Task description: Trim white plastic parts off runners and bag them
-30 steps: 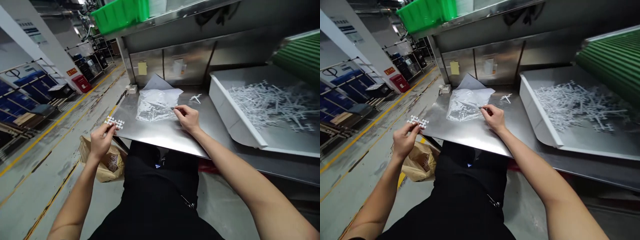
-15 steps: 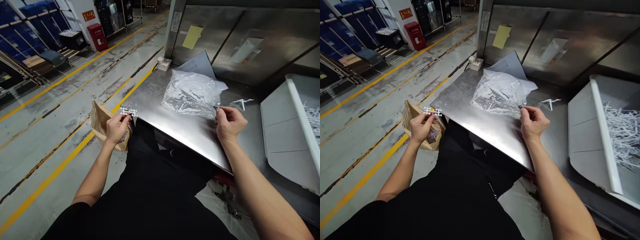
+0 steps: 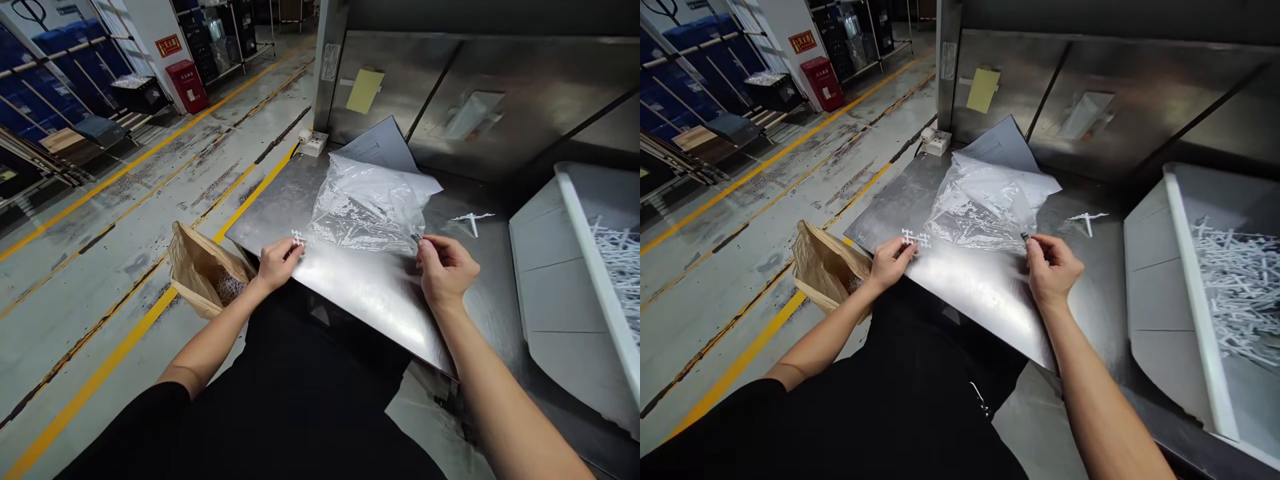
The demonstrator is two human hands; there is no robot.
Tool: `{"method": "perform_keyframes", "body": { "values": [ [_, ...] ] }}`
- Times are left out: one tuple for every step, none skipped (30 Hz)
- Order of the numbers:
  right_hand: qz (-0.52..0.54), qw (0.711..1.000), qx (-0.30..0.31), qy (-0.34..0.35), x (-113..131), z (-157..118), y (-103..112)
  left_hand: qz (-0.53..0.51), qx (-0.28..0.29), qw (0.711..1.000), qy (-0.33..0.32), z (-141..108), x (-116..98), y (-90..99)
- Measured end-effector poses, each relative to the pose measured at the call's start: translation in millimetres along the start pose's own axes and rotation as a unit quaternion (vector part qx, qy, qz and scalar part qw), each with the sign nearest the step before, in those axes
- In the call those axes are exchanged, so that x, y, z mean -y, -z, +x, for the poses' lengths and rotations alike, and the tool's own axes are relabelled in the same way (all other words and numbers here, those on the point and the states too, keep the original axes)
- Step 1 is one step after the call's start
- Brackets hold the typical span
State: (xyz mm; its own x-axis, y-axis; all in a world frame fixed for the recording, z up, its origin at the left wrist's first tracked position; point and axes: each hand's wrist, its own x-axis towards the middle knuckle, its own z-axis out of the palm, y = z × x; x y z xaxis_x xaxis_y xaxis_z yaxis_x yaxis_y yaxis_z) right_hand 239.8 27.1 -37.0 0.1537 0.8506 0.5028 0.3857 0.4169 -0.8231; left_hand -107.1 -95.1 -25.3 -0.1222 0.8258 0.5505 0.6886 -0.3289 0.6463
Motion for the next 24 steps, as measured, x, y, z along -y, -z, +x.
{"method": "perform_keyframes", "body": {
  "values": [
    [0.003,1.000,0.004,-0.003,0,0,0,0.000,0.004,1.000,-0.014,-2,0,-4.9],
    [0.006,1.000,0.008,-0.008,0,0,1,0.001,0.006,0.999,-0.031,-4,-1,-8.5],
    [0.009,1.000,0.011,-0.014,0,-1,1,0.004,0.004,0.999,-0.047,-5,-2,-11.1],
    [0.012,1.000,0.013,-0.019,1,-1,2,0.008,0.002,0.998,-0.059,-6,-2,-12.6],
    [0.015,0.999,0.015,-0.024,2,-1,2,0.012,-0.001,0.998,-0.064,-5,-3,-13.4],
    [0.018,0.999,0.017,-0.028,2,-2,2,0.015,-0.001,0.998,-0.064,-3,-3,-13.9],
    [0.022,0.999,0.019,-0.031,3,-2,3,0.017,0.002,0.998,-0.062,-1,-4,-14.2],
    [0.026,0.999,0.024,-0.034,4,-2,3,0.018,0.007,0.998,-0.063,1,-5,-14.6],
    [0.029,0.999,0.028,-0.036,4,-3,4,0.020,0.015,0.997,-0.068,4,-5,-15.3],
    [0.031,0.998,0.030,-0.037,5,-3,5,0.020,0.025,0.996,-0.079,7,-6,-16.5],
    [0.031,0.998,0.031,-0.038,6,-4,6,0.020,0.036,0.995,-0.091,9,-7,-18.1],
    [0.028,0.998,0.030,-0.038,8,-4,7,0.018,0.048,0.993,-0.105,12,-9,-20.1],
    [0.025,0.998,0.030,-0.039,11,-5,9,0.015,0.061,0.991,-0.117,15,-10,-22.4],
    [0.024,0.998,0.032,-0.043,15,-7,9,0.012,0.074,0.989,-0.126,18,-12,-25.0],
    [0.029,0.998,0.036,-0.051,20,-8,9,0.007,0.085,0.988,-0.131,21,-14,-27.8],
    [0.040,0.996,0.044,-0.065,26,-10,8,0.002,0.095,0.986,-0.133,24,-17,-30.8],
    [0.057,0.994,0.053,-0.083,33,-13,6,-0.006,0.103,0.986,-0.132,27,-19,-34.0],
    [0.076,0.990,0.062,-0.105,40,-16,2,-0.016,0.108,0.986,-0.127,29,-21,-37.4],
    [0.095,0.985,0.073,-0.128,47,-20,-2,-0.030,0.111,0.986,-0.120,32,-24,-41.1],
    [0.112,0.978,0.086,-0.151,54,-24,-7,-0.046,0.112,0.987,-0.110,35,-26,-44.9],
    [0.126,0.972,0.101,-0.172,60,-29,-12,-0.063,0.112,0.987,-0.100,37,-27,-48.8],
    [0.136,0.965,0.118,-0.191,65,-33,-16,-0.081,0.112,0.987,-0.088,39,-28,-52.6],
    [0.144,0.958,0.135,-0.208,69,-36,-20,-0.098,0.113,0.986,-0.078,40,-29,-56.1],
    [0.149,0.952,0.149,-0.223,72,-39,-23,-0.114,0.115,0.984,-0.070,42,-30,-58.9]
  ]
}}
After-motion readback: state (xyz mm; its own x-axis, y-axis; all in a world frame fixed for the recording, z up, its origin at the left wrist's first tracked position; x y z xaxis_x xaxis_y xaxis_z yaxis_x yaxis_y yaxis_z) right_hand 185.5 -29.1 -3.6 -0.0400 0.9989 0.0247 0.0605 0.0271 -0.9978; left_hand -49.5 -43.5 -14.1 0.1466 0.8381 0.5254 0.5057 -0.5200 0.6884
